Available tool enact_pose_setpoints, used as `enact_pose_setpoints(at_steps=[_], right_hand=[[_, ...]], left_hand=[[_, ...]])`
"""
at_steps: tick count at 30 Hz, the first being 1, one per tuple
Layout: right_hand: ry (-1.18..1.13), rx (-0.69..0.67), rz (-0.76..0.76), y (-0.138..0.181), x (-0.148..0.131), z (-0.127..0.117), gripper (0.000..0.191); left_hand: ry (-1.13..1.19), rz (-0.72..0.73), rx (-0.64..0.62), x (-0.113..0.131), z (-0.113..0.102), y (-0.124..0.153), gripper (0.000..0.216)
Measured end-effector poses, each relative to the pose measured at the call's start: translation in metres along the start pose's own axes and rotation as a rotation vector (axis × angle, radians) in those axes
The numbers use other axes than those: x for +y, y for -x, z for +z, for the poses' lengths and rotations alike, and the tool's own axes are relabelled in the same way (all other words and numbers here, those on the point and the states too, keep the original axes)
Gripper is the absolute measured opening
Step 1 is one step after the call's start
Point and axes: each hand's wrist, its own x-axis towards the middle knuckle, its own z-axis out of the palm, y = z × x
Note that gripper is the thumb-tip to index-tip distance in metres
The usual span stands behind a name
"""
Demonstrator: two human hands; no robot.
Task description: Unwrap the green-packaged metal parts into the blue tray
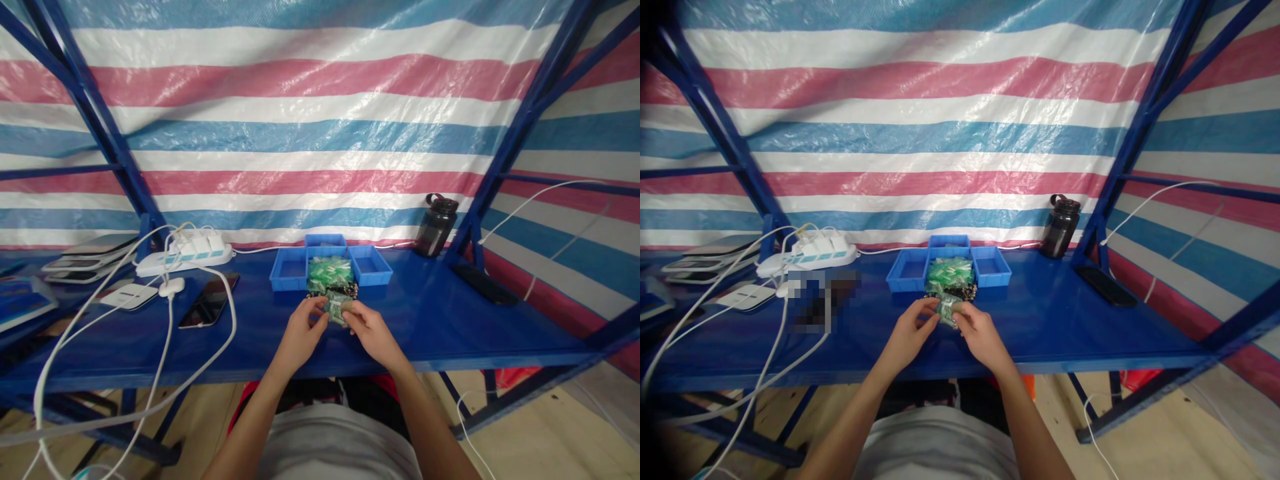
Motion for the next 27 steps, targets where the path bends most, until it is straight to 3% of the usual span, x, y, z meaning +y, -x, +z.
enact_pose_setpoints(at_steps=[8, 15, 19, 27], right_hand=[[-0.111, 0.016, 0.073, -0.0005, -0.0035, 0.0021, 0.029], [-0.173, 0.04, 0.041, 0.0001, 0.0024, 0.0044, 0.062], [-0.164, 0.035, 0.044, 0.0001, 0.0032, 0.004, 0.057], [-0.116, 0.028, 0.045, 0.0011, -0.0015, 0.0028, 0.048]], left_hand=[[0.058, -0.055, -0.059, 0.0009, 0.0001, 0.0003, 0.032], [0.059, -0.045, -0.051, 0.0015, -0.0015, 0.0003, 0.031], [0.094, -0.059, -0.073, -0.0009, -0.0007, 0.0008, 0.032], [0.166, -0.073, -0.072, -0.0081, 0.0032, -0.0002, 0.06]])
